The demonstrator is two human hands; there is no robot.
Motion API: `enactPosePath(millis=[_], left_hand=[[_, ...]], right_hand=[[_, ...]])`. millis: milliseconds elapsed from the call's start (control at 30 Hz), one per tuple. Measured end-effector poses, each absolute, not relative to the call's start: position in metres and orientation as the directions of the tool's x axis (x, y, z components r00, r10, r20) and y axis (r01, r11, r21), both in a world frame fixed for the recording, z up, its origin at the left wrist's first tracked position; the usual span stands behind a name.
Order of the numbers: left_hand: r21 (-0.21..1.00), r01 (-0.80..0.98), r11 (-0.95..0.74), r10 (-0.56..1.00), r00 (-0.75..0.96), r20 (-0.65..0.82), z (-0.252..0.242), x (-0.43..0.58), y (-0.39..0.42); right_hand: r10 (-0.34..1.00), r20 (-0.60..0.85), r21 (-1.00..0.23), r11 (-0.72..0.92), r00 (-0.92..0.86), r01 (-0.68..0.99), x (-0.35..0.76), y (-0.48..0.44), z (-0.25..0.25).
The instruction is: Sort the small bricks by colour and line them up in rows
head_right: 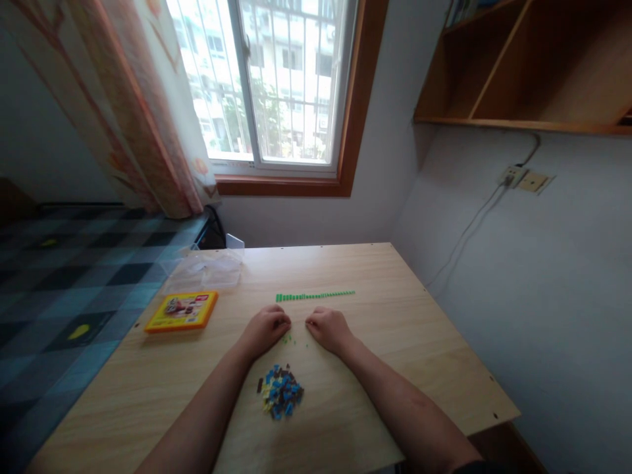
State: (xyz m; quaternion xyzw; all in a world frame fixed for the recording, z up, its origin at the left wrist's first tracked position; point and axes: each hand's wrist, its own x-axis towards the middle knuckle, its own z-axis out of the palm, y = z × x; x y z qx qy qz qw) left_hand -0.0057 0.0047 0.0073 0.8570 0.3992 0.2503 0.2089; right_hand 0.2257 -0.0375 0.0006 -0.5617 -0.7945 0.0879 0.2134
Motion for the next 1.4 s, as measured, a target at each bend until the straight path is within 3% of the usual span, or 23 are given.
enactPosePath(millis=[300, 533, 933, 1400], left_hand=[[0.654, 0.554, -0.515, 0.844, 0.459, 0.276, 0.005, -0.011, 0.007], [0.618, 0.594, -0.515, 0.847, 0.463, 0.261, 0.002, -0.008, 0.01], [0.547, 0.605, -0.578, 0.806, 0.525, 0.272, 0.001, -0.009, 0.009], [0.539, 0.614, -0.577, 0.808, 0.527, 0.264, 0.002, -0.009, 0.009]], right_hand=[[0.922, 0.319, -0.402, -0.078, 0.219, 0.912, 0.345, -0.045, -0.013], [0.88, 0.318, -0.418, -0.204, 0.353, 0.885, 0.364, -0.02, -0.025], [0.891, 0.344, -0.497, -0.096, 0.297, 0.862, 0.36, -0.005, -0.034], [0.913, 0.362, -0.453, -0.004, 0.188, 0.891, 0.356, -0.004, -0.037]])
